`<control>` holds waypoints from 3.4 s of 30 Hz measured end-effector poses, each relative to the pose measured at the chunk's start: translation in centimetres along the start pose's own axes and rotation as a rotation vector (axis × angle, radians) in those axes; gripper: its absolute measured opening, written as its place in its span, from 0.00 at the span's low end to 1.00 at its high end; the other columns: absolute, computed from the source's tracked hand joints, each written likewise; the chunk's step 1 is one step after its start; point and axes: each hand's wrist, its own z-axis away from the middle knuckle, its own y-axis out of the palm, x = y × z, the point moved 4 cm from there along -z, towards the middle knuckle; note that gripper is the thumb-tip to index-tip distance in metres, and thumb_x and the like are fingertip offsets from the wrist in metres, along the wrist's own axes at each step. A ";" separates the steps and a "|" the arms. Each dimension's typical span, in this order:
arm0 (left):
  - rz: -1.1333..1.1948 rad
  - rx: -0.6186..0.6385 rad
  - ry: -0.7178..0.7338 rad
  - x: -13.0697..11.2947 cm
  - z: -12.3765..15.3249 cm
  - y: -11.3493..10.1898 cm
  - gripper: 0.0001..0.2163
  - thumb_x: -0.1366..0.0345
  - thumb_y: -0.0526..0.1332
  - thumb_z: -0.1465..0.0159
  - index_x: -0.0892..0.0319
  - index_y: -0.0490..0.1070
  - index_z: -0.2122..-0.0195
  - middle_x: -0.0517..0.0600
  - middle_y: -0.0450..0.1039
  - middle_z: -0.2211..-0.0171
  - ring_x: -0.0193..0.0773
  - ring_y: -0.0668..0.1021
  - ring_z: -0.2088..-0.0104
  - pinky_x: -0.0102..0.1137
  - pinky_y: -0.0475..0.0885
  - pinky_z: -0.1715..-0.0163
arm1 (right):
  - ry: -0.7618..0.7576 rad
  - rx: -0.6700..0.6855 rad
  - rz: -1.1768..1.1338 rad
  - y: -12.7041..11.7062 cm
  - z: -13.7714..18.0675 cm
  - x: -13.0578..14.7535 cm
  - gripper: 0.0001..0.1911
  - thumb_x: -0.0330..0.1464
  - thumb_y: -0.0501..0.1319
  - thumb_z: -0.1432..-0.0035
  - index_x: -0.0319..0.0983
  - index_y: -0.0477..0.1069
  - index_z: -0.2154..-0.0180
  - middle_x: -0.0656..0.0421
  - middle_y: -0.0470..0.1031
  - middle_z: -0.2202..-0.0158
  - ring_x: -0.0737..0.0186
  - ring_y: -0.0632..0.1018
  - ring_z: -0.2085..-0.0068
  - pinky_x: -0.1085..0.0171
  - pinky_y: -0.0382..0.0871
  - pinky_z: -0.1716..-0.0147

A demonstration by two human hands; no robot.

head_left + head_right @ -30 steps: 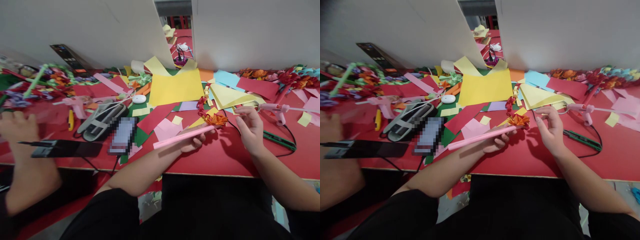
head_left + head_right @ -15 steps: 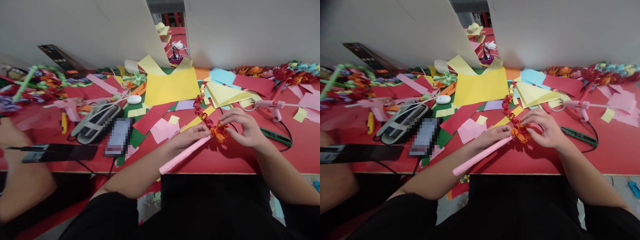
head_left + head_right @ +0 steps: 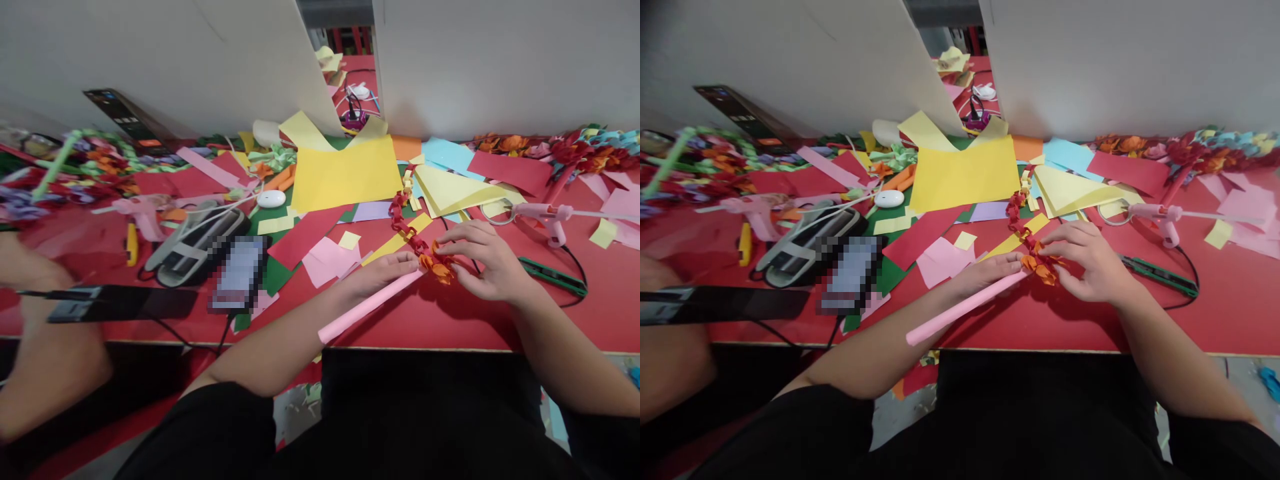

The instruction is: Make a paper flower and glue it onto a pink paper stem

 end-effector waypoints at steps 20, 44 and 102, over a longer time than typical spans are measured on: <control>-0.301 -0.371 0.474 -0.8 1.7 0.5 0.25 0.48 0.83 0.42 0.55 0.72 0.58 0.46 0.78 0.61 0.29 0.76 0.70 0.28 0.71 0.70 | 0.354 -0.380 -0.056 2.0 0.5 0.2 0.09 0.29 0.70 0.35 0.47 0.84 0.56 0.56 0.85 0.60 0.54 0.82 0.64 0.55 0.78 0.66; -0.361 -0.433 0.641 -1.2 2.5 1.4 0.24 0.51 0.85 0.44 0.54 0.80 0.54 0.51 0.82 0.55 0.35 0.80 0.66 0.33 0.78 0.64 | 0.422 -0.437 -0.306 3.1 0.7 0.7 0.04 0.38 0.73 0.32 0.46 0.84 0.58 0.54 0.86 0.61 0.51 0.84 0.61 0.52 0.83 0.63; -0.368 -0.383 0.672 -1.0 2.5 1.2 0.19 0.51 0.80 0.35 0.57 0.87 0.50 0.56 0.88 0.52 0.38 0.86 0.65 0.32 0.84 0.65 | 0.372 -0.505 -0.433 3.8 1.1 0.4 0.03 0.33 0.75 0.33 0.46 0.85 0.58 0.54 0.85 0.62 0.53 0.86 0.59 0.55 0.84 0.59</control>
